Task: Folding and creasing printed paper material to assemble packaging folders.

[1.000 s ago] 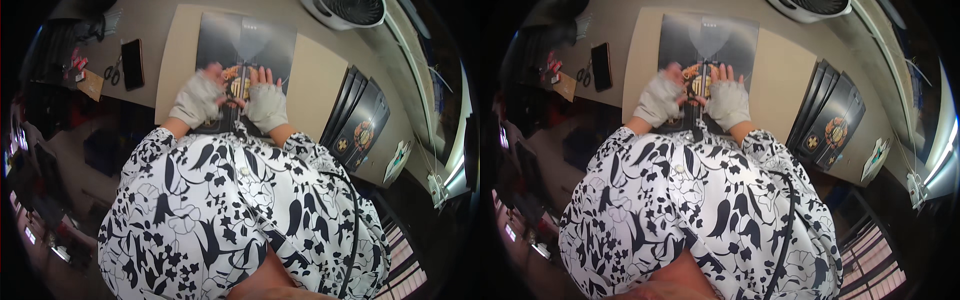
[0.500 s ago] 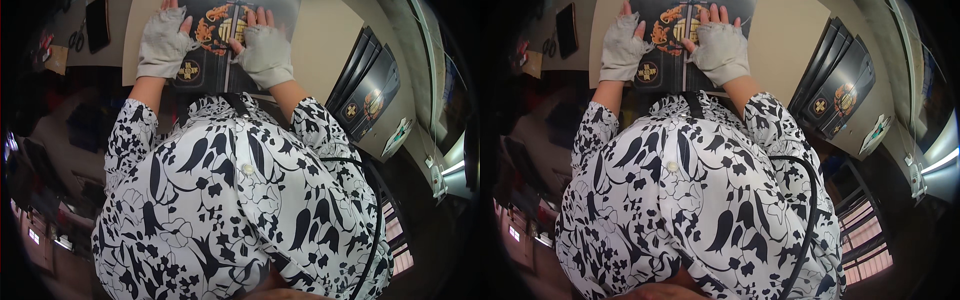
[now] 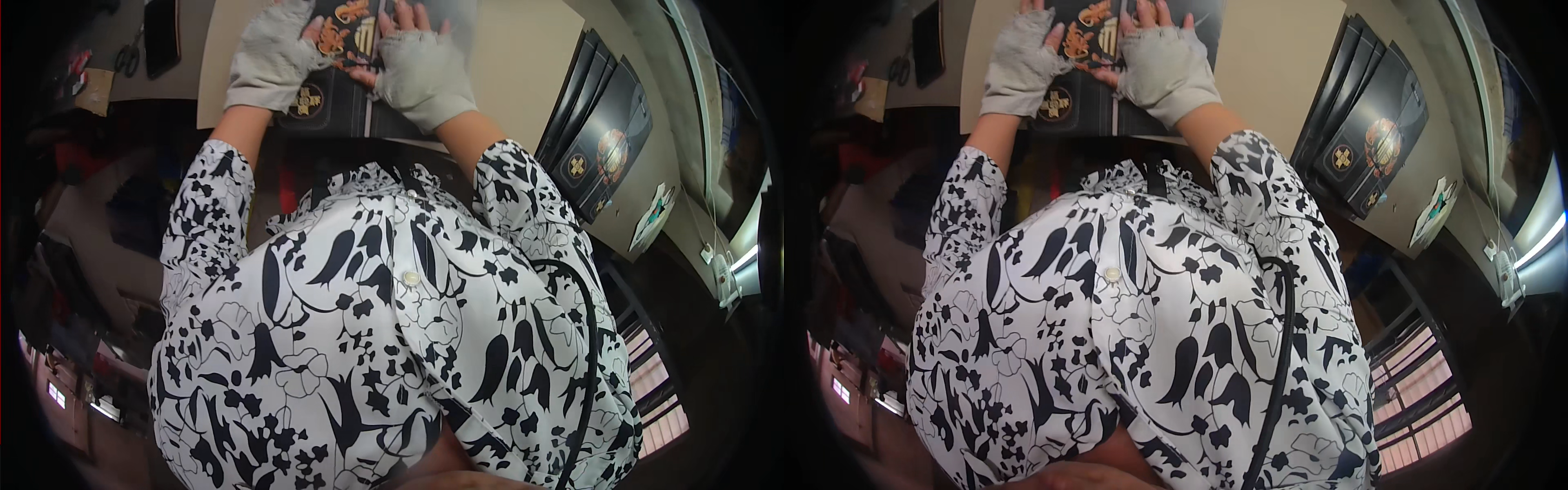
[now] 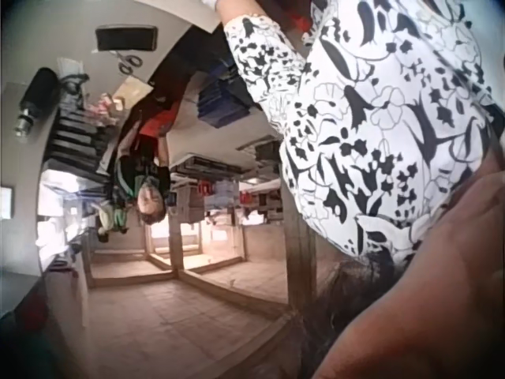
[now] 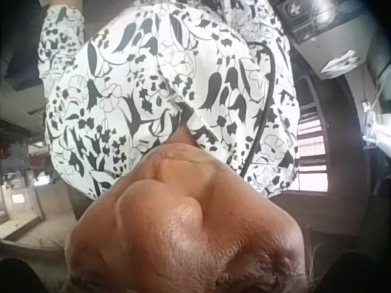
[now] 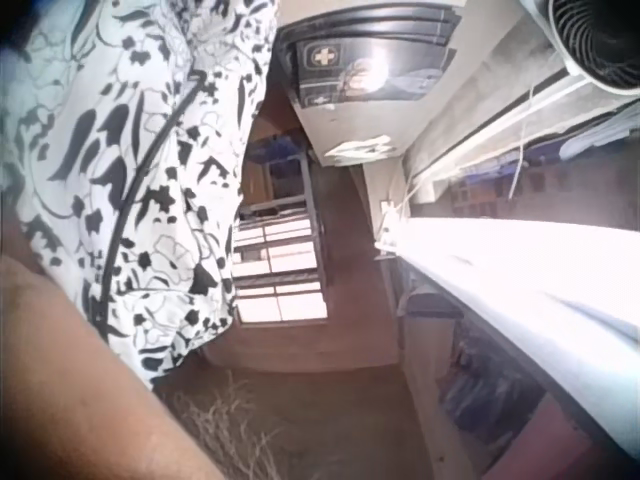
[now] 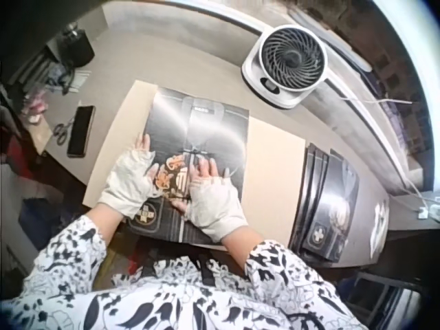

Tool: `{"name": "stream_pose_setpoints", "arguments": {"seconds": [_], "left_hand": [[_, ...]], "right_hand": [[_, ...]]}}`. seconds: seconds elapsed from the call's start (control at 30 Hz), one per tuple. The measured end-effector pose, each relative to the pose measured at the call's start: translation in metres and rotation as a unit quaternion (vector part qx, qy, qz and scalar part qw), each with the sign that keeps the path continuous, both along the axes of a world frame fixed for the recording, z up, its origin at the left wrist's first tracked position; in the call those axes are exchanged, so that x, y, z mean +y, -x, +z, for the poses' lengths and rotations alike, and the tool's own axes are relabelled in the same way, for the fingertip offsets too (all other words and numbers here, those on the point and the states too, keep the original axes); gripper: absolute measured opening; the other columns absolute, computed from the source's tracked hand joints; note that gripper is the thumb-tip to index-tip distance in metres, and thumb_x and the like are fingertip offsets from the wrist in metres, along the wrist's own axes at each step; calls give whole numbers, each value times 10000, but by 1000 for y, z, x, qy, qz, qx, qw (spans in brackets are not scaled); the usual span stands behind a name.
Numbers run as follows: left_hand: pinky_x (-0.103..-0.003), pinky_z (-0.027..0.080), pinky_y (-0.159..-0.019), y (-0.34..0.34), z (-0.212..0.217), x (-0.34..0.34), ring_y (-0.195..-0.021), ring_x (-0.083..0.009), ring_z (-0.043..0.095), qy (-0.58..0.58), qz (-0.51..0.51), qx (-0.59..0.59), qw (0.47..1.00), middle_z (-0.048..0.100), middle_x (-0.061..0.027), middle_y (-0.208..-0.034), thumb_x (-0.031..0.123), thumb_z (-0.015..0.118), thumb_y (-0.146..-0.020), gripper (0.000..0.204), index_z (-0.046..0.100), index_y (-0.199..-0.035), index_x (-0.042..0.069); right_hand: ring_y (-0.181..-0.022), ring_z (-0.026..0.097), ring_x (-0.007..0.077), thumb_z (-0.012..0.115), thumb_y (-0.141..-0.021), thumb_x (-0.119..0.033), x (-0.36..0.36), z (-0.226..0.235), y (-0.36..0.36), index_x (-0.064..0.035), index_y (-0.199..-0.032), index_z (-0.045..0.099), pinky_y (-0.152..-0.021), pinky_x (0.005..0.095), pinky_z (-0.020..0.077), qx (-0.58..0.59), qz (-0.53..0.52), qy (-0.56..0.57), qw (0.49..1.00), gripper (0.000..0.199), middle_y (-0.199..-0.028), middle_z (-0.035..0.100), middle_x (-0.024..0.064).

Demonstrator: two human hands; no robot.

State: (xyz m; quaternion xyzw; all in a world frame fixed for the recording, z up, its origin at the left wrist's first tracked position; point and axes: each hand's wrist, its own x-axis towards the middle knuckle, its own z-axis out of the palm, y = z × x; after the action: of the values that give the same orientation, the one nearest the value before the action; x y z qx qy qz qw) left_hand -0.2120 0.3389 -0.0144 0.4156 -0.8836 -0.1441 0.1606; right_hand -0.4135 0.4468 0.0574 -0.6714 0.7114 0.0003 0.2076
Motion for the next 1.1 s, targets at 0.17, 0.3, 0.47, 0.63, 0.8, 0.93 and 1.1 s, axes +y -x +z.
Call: {"name": "stream_pose_setpoints", "arguments": {"seconds": [0.17,0.3,0.47,0.63,0.8,0.93,1.1], "left_hand": [[-480,468,-1100,3,-8,5,-1334,-434,564,77,-23,25,996,507,-280,-1528,259,715,-935,699,472,-1544,16],[-530,400,-1164,4,-2,14,-1392,-478,499,72,-24,1,997,457,-337,-1541,328,720,-920,738,468,-1544,26],[-576,354,-1186,12,0,15,-1432,-529,432,72,-26,-80,994,406,-400,-1540,326,745,-894,750,484,-1519,4],[-582,341,-1192,8,5,12,-1447,-534,411,54,-40,-67,995,402,-416,-1532,311,747,-886,739,498,-1512,7],[-531,301,-1229,-4,8,1,-1508,-464,362,26,-65,-72,995,409,-342,-1578,346,704,-925,739,468,-1535,1],[-494,324,-1220,-8,6,-39,-1518,-393,378,47,-66,-85,993,450,-264,-1588,348,670,-958,728,442,-1544,-20],[-479,336,-1212,0,5,-44,-1535,-364,364,90,-68,-140,984,411,-241,-1622,357,639,-994,782,331,-1588,-47]], "right_hand": [[-1524,326,437,717,-845,-577,23,-36,-13,-21,-1522,466,-1184,690,292,54,-31,39,997,911,-1624,377,244],[-1551,300,391,696,-844,-650,14,-13,-11,-52,-1541,460,-1197,683,273,28,-3,-28,999,948,-1637,382,214],[-1565,278,369,661,-861,-682,23,-21,-6,-68,-1553,454,-1218,660,241,24,44,-1,999,948,-1651,384,165],[-1564,282,368,656,-871,-674,24,-24,-5,-70,-1556,452,-1220,658,235,28,43,19,999,935,-1659,374,161],[-1566,278,366,652,-878,-666,24,-23,-6,-64,-1553,453,-1223,655,232,21,51,11,998,926,-1662,367,172],[-1575,252,370,656,-880,-648,24,-14,-8,-56,-1546,467,-1234,639,227,6,41,-8,999,911,-1653,372,177],[-1571,256,377,648,-884,-644,26,-20,-9,-47,-1546,461,-1232,641,230,10,51,4,999,910,-1653,369,185]]}}
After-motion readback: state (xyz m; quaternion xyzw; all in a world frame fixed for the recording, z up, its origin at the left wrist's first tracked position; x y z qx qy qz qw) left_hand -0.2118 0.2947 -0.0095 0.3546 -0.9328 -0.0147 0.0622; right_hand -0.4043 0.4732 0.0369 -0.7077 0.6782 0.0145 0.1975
